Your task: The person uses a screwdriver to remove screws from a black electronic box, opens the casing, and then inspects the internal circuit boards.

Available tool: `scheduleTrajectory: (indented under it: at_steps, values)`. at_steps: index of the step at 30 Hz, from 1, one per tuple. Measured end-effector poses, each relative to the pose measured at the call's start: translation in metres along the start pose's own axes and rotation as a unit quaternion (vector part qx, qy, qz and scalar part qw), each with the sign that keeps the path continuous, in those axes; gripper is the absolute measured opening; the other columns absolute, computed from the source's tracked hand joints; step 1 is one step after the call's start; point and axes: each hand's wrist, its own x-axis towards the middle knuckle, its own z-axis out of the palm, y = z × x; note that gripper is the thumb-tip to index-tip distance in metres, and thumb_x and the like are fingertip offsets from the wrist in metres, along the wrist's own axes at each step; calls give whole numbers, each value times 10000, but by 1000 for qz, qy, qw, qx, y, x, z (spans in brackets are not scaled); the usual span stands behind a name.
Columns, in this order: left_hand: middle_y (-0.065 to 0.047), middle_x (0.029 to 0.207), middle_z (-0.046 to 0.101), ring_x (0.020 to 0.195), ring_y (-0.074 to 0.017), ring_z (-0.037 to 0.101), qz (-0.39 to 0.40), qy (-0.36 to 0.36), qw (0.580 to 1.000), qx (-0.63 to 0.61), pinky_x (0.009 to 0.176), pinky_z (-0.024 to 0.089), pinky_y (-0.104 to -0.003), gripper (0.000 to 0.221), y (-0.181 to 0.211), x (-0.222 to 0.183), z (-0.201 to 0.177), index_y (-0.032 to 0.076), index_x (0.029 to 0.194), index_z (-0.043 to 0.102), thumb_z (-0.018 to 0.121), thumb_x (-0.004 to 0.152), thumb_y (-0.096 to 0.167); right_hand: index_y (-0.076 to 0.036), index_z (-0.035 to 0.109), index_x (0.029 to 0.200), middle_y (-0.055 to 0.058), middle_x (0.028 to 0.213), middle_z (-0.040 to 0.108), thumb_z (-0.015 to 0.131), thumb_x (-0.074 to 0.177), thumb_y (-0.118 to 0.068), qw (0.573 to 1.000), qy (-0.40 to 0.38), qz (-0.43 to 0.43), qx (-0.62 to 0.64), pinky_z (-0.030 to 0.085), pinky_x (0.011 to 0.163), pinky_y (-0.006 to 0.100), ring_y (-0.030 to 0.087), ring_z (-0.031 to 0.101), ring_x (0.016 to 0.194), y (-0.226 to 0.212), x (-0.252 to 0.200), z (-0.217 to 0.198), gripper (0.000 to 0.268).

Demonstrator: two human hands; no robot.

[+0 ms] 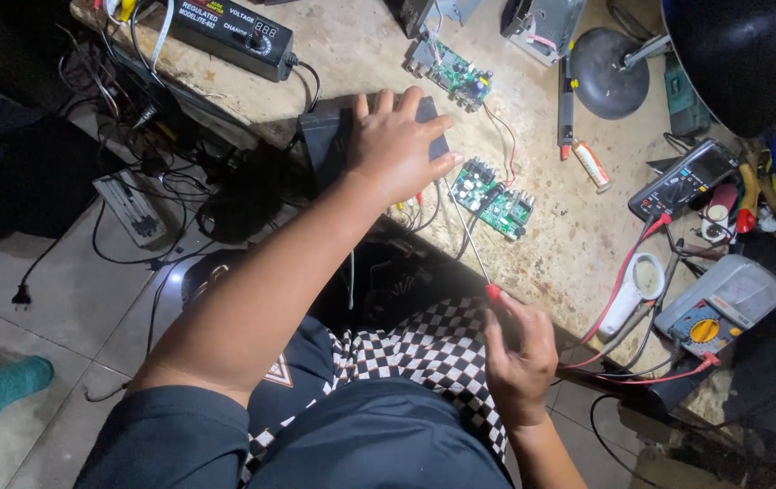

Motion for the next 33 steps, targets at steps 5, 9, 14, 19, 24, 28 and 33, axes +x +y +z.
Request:
scheduleTrajectory:
  at_steps: [5, 9, 14, 19, 24, 28, 33]
  values:
    - [-147, 1520, 404, 1355, -445, 377, 8, 13, 1000, 0, 1134, 217, -734, 598, -2, 1, 2, 412, 1427, 538, 480, 917, 718, -16, 704, 1238, 138, 1097, 735, 682, 967, -125, 996, -6, 87, 1, 562, 875, 320, 211, 689, 978, -5, 3, 0, 293]
    - [-153, 1498, 423, 1331, -430, 408, 16, 19, 1000, 4, 1122, 239, -719, 589, -1, -2, 1, 396, 1417, 554, 479, 923, 707, -15, 737, 1256, 107, 1142, 780, 599, 994, -190, 877, -45, 429, 211, 580, 717, 276, 153, 680, 844, -15, 20, -4, 345]
    - [-157, 1522, 410, 1349, -437, 399, 12, 21, 1000, 0, 1124, 221, -733, 616, -2, 1, 6, 402, 1429, 538, 443, 920, 735, -42, 700, 1175, 108, 1000, 732, 713, 914, -114, 854, -43, 435, 284, 539, 701, 258, 172, 673, 828, -5, 20, -5, 272]
    - [-135, 1494, 433, 1330, -420, 418, 9, 34, 999, -3, 1114, 239, -720, 597, -2, 2, 10, 396, 1399, 568, 466, 914, 729, 19, 767, 1106, 100, 1039, 766, 690, 958, -144, 867, -34, 451, 208, 543, 773, 250, 138, 664, 891, -9, 20, 1, 233]
    - [-158, 1532, 406, 1356, -430, 399, 16, 19, 1000, 3, 1119, 247, -705, 627, -2, 1, 6, 385, 1444, 523, 439, 928, 730, -41, 654, 1144, 33, 739, 535, 636, 974, -134, 726, -79, 534, 427, 231, 351, 198, 75, 358, 453, 9, 16, 8, 195]
    - [-144, 1519, 423, 1353, -415, 403, 16, 22, 1000, 8, 1113, 249, -694, 604, -2, 0, 4, 380, 1435, 537, 446, 935, 706, -110, 616, 953, -30, 629, 459, 743, 907, -118, 737, -79, 532, 409, 166, 350, 228, 53, 261, 426, 8, 11, 13, 136]
    - [-144, 1526, 416, 1358, -424, 409, 17, 17, 1000, 19, 1118, 256, -707, 617, -2, 0, 4, 389, 1444, 523, 432, 934, 723, 19, 663, 1321, 50, 641, 491, 538, 1032, -313, 672, -129, 601, 412, 256, 282, 189, 67, 363, 405, -10, 32, 9, 458]
